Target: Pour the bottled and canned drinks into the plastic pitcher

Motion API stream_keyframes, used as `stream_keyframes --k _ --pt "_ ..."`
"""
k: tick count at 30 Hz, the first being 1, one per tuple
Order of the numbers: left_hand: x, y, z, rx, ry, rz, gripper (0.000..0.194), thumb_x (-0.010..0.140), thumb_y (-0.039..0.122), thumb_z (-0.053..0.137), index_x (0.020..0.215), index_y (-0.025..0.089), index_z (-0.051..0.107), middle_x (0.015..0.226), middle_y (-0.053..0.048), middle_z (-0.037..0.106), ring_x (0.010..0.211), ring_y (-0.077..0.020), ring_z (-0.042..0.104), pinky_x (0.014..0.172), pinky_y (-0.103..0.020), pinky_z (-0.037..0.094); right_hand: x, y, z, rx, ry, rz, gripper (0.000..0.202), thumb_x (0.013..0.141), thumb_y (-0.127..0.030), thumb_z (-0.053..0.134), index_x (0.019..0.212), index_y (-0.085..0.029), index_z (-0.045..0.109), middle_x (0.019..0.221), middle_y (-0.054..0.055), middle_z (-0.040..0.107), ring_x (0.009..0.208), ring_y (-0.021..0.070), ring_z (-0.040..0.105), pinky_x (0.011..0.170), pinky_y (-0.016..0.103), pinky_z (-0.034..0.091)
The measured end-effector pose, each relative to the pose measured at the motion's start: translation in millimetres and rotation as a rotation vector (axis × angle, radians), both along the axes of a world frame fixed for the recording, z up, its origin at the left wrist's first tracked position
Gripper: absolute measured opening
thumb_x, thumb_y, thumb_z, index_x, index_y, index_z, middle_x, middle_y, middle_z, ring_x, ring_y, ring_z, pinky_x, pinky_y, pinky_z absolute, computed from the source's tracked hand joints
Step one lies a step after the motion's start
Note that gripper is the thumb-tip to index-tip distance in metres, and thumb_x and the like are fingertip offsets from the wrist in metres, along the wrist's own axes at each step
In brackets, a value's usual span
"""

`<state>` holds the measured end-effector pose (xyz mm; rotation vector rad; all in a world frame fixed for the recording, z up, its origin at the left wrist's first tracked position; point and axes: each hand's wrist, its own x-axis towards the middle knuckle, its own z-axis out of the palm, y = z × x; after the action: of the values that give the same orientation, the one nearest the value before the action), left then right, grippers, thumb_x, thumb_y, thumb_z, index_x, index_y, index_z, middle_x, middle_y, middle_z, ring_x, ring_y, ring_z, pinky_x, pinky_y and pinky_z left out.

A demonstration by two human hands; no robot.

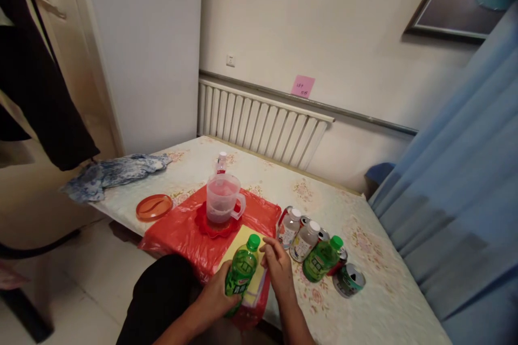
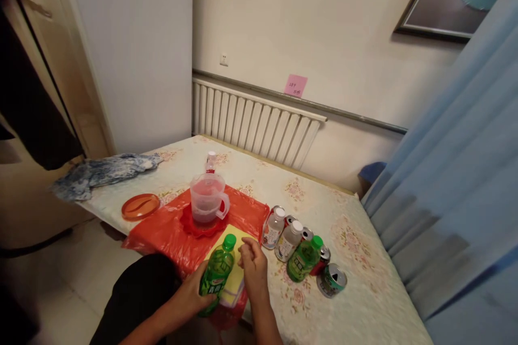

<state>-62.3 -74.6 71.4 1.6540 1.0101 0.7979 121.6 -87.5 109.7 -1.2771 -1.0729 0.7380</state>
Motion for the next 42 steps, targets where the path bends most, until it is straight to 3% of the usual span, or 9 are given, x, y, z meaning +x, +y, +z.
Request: stream_keyframes --k 3,7,12,21,26,34,37,42 --pt "1 -3 0.6 0.020 0.014 -0.059 0.063 0.058 0.009 0.062 0.120 0.019 0.052 0.113 -0.007 0.067 0.106 -0.0261 0.062 0.093 -0.035 0.048 -5 -9 24.1 0.042 -0.210 0.020 0.037 0.086 -0.042 0.061 0.113 -0.017 0.068 0.078 0.001 0.064 0.061 0.0133 0.055 0.059 0.024 0.046" --pt "-1 -5 6.7 0.033 0.014 -0.104 0.060 0.060 0.010 0.062 0.119 0.020 0.052 0.109 -0.005 0.068 0.100 -0.0243 0.063 0.087 -0.032 0.050 -8 -17 33.5 0.087 -0.395 0.019 0.032 0.083 -0.034 0.065 0.109 -0.018 0.071 0.077 0.000 0.063 0.057 0.0121 0.049 0.056 0.023 0.042" --pt "-3 -9 15.4 0.030 -0.013 -0.132 0.049 0.062 0.012 0.061 0.110 0.021 0.058 0.107 -0.004 0.069 0.096 -0.0241 0.065 0.085 -0.032 0.052 -9 -22 38.0 0.074 -0.385 -0.013 0.033 0.080 -0.028 0.065 0.111 -0.019 0.070 0.072 -0.001 0.064 0.056 0.0121 0.049 0.056 0.023 0.043" --pt "-2 -11 15.7 0.055 0.022 -0.115 0.045 0.066 0.026 0.065 0.111 0.022 0.063 0.098 -0.003 0.072 0.089 -0.0249 0.065 0.082 -0.033 0.053 -12 -28 42.9 0.037 -0.372 -0.054 0.026 0.072 -0.022 0.063 0.097 -0.017 0.071 0.059 -0.006 0.051 0.051 0.0108 0.046 0.051 0.022 0.038" --pt "-1 -11 15.4 0.054 0.016 -0.106 0.046 0.064 0.026 0.066 0.110 0.022 0.064 0.099 -0.003 0.072 0.089 -0.0245 0.065 0.081 -0.032 0.053 -15 -29 43.7 -0.012 -0.314 -0.044 0.023 0.071 -0.021 0.063 0.093 -0.017 0.070 0.054 -0.008 0.044 0.048 0.0093 0.039 0.047 0.021 0.032" --pt "-5 -10 7.9 0.038 -0.036 -0.115 0.048 0.060 0.015 0.063 0.108 0.021 0.062 0.106 -0.004 0.071 0.097 -0.0260 0.065 0.089 -0.035 0.052 -5 -23 34.1 0.024 -0.116 -0.162 0.036 0.077 -0.036 0.062 0.107 -0.016 0.067 0.055 -0.010 0.031 0.050 0.0107 0.035 0.050 0.023 0.032" --pt "-11 -7 -0.3 0.010 -0.054 -0.056 0.055 0.058 0.014 0.065 0.112 0.021 0.061 0.107 -0.005 0.072 0.104 -0.0284 0.064 0.093 -0.037 0.051 5 -12 23.4 -0.003 -0.109 -0.214 0.041 0.076 -0.037 0.060 0.110 -0.015 0.066 0.056 -0.009 0.036 0.052 0.0119 0.039 0.052 0.024 0.034" --pt "-26 2 -18.6 -0.033 -0.072 0.078 0.066 0.058 0.019 0.068 0.123 0.017 0.056 0.114 -0.008 0.071 0.111 -0.0309 0.064 0.099 -0.041 0.049 16 17 -8.0 -0.085 -0.282 -0.154 0.037 0.072 -0.031 0.058 0.105 -0.015 0.065 0.067 -0.004 0.056 0.055 0.0125 0.046 0.056 0.025 0.040"
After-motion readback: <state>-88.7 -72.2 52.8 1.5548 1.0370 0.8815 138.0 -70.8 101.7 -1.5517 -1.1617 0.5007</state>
